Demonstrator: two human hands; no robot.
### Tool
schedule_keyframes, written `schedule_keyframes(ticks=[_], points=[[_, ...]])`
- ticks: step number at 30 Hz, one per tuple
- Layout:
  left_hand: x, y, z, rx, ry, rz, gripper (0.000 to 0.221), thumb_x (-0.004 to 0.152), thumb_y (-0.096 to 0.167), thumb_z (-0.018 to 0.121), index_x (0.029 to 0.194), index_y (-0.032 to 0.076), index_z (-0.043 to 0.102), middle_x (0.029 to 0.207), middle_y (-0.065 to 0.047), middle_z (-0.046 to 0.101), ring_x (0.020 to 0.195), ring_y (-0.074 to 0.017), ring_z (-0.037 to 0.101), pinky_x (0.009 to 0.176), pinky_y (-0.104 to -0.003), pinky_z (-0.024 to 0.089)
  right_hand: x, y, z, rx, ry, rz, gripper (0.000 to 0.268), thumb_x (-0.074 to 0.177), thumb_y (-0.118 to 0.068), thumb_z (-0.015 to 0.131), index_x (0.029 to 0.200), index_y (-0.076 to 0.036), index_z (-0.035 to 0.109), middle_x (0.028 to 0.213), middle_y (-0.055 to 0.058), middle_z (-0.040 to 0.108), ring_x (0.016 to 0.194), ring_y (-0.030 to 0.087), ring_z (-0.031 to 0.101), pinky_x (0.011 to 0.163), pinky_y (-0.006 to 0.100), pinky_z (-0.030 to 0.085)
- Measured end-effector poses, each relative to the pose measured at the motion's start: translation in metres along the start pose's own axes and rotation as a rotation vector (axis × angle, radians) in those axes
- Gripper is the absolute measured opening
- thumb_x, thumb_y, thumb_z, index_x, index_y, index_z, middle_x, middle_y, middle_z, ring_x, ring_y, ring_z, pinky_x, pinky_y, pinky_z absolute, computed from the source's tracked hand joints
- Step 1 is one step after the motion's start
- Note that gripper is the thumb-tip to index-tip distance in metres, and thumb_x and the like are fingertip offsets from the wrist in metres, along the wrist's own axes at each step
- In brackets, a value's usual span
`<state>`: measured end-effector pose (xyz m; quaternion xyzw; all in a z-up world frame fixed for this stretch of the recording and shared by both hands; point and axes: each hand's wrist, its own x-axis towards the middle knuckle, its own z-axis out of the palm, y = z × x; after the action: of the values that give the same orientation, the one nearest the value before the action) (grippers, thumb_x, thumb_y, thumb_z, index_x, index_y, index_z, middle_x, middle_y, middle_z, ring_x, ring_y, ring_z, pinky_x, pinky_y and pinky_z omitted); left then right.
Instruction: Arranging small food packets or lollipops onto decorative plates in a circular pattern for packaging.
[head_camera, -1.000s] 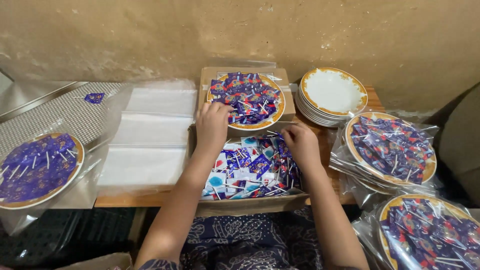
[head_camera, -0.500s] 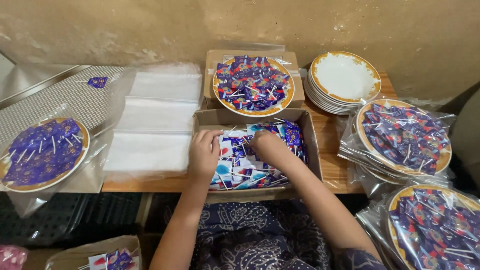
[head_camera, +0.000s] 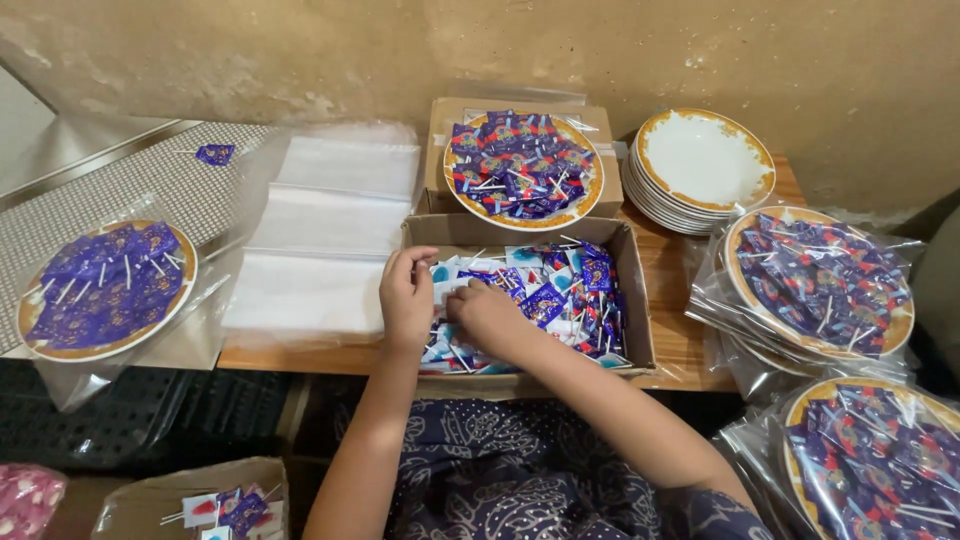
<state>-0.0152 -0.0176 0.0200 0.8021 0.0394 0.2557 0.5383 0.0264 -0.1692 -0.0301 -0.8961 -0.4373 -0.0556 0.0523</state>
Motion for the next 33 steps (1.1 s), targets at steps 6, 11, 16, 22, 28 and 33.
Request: schedule_keyframes(ticks=[6, 11, 16, 22, 28, 33], points=[[-0.003, 0.003, 0.001, -0.026, 0.029, 0.057, 0.023, 0.101, -0.002, 0.052, 0.107, 0.011, 0.071, 0.097, -0.01, 0.064, 0.1, -0.0302, 0.068, 0.086, -0.04, 0.057, -0.039, 0.028, -0.086, 0.27, 0.492, 0.096, 0.013, 0.079, -0.009, 0.081, 0.084, -0.013, 0.071, 0.084, 0.007, 0.068, 0.088, 0.03, 0.067, 0.079, 0.04, 0.056], [-0.002, 0.004, 0.002, -0.032, 0.022, 0.058, 0.025, 0.099, -0.003, 0.052, 0.105, 0.01, 0.071, 0.096, -0.009, 0.065, 0.097, -0.0292, 0.068, 0.085, -0.039, 0.058, -0.066, 0.09, -0.13, 0.168, 0.89, 0.254, 0.019, 0.083, -0.001, 0.083, 0.092, -0.015, 0.074, 0.092, 0.002, 0.069, 0.089, 0.023, 0.066, 0.083, 0.033, 0.054], [-0.003, 0.01, -0.001, -0.019, 0.025, 0.059, 0.025, 0.099, -0.004, 0.052, 0.105, 0.01, 0.072, 0.097, -0.009, 0.065, 0.097, -0.03, 0.067, 0.085, -0.04, 0.057, -0.068, 0.154, -0.111, -0.002, 1.016, 0.299, 0.02, 0.084, 0.005, 0.079, 0.091, -0.012, 0.072, 0.092, 0.003, 0.064, 0.087, 0.024, 0.062, 0.084, 0.035, 0.053], [-0.003, 0.01, 0.0, -0.014, 0.001, 0.049, 0.025, 0.099, -0.005, 0.052, 0.106, 0.009, 0.072, 0.097, -0.011, 0.065, 0.097, -0.0307, 0.068, 0.085, -0.04, 0.058, -0.044, 0.161, -0.095, 0.093, 0.931, 0.262, 0.017, 0.08, 0.007, 0.078, 0.086, -0.008, 0.071, 0.094, 0.008, 0.063, 0.093, 0.031, 0.065, 0.085, 0.042, 0.053], [-0.003, 0.009, 0.0, 0.001, -0.012, 0.023, 0.025, 0.1, -0.003, 0.053, 0.108, 0.011, 0.072, 0.099, -0.009, 0.066, 0.097, -0.027, 0.068, 0.087, -0.036, 0.057, -0.018, 0.183, -0.071, -0.054, 0.796, 0.265, 0.02, 0.082, 0.001, 0.071, 0.092, -0.015, 0.079, 0.099, 0.004, 0.067, 0.098, 0.025, 0.065, 0.087, 0.036, 0.056], [0.005, 0.01, 0.006, -0.05, -0.025, 0.044, 0.024, 0.097, -0.002, 0.055, 0.111, 0.008, 0.071, 0.102, -0.013, 0.068, 0.1, -0.0308, 0.069, 0.087, -0.039, 0.058, -0.031, 0.178, -0.079, 0.115, 0.903, 0.487, 0.033, 0.082, 0.002, 0.066, 0.108, -0.016, 0.076, 0.102, 0.006, 0.062, 0.1, 0.031, 0.062, 0.092, 0.042, 0.052]])
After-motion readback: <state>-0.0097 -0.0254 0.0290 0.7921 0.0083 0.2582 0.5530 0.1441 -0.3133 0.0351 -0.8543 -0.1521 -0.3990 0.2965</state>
